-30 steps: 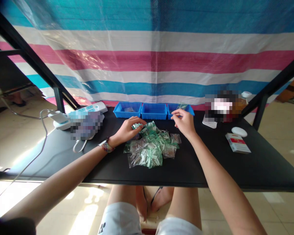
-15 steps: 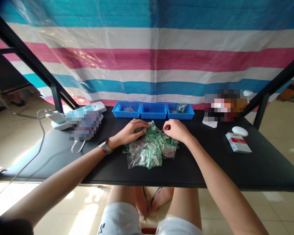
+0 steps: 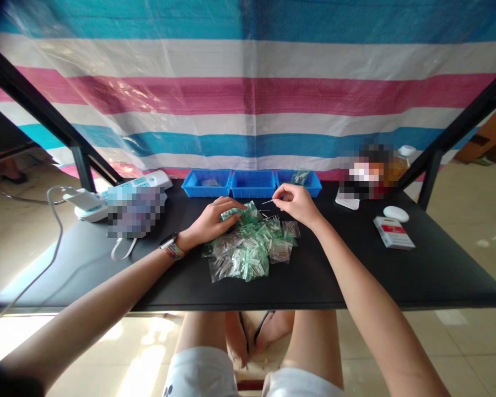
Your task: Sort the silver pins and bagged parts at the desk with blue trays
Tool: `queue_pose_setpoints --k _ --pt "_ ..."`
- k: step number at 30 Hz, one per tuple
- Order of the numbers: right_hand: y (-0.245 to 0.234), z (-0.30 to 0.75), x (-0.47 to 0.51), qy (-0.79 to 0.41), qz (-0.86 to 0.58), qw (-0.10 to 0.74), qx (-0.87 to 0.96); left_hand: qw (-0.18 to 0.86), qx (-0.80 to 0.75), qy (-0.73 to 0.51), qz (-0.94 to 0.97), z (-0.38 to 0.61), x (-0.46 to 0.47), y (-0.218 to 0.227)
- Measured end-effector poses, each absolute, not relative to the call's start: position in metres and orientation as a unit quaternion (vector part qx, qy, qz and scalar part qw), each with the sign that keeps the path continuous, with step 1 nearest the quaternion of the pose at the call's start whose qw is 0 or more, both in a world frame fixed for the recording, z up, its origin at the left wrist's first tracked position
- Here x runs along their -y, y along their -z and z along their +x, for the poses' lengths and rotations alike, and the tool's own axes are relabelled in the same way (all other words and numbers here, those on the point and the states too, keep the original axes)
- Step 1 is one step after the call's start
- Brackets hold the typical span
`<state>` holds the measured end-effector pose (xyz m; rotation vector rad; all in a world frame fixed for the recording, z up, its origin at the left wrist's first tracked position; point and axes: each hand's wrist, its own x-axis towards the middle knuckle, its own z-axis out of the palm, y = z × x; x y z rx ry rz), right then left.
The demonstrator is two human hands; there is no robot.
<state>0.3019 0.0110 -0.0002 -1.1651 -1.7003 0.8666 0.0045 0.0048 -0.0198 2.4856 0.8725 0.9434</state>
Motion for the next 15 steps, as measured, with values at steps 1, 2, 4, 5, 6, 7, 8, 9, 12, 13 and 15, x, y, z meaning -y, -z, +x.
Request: queue_pose_setpoints --k 1,2,4,5,6,7,8,9,12,13,15 --pt "0.001 0.296 -0.009 -0.384 -0.450 0.457 0.664 0.171 -0.308 -0.344 0.870 0.005 -0.003 0.018" --pt "0.003 0.290 -0.007 -0.415 -0.431 0.469 0.649 0.174 -0.307 -0.358 0.865 0.006 -0.002 0.017" --pt "0.007 0.276 -0.001 -0.456 -0.404 0.475 0.635 0.180 -0.298 -0.383 0.856 0.007 0.001 0.015" --pt "0.009 0.270 0.002 -0.469 -0.395 0.471 0.634 0.181 -0.291 -0.393 0.853 0.008 0.002 0.014" --pt "0.011 0.264 0.005 -0.479 -0.389 0.467 0.634 0.180 -0.284 -0.401 0.852 0.008 0.003 0.014" --pt "0.012 0.259 0.008 -0.485 -0.386 0.463 0.634 0.176 -0.278 -0.406 0.852 0.008 0.003 0.013" --pt "0.013 0.255 0.010 -0.487 -0.385 0.461 0.634 0.172 -0.275 -0.411 0.852 0.008 0.004 0.013" --pt "0.013 0.252 0.012 -0.487 -0.384 0.460 0.635 0.167 -0.273 -0.415 0.852 0.008 0.004 0.012" --pt "0.012 0.247 0.015 -0.486 -0.387 0.462 0.633 0.153 -0.275 -0.421 0.851 0.008 0.004 0.012" --pt "0.010 0.247 0.015 -0.488 -0.386 0.468 0.628 0.147 -0.277 -0.421 0.851 0.007 0.004 0.012" --pt "0.008 0.247 0.014 -0.497 -0.376 0.481 0.617 0.137 -0.281 -0.423 0.851 0.007 0.002 0.012"
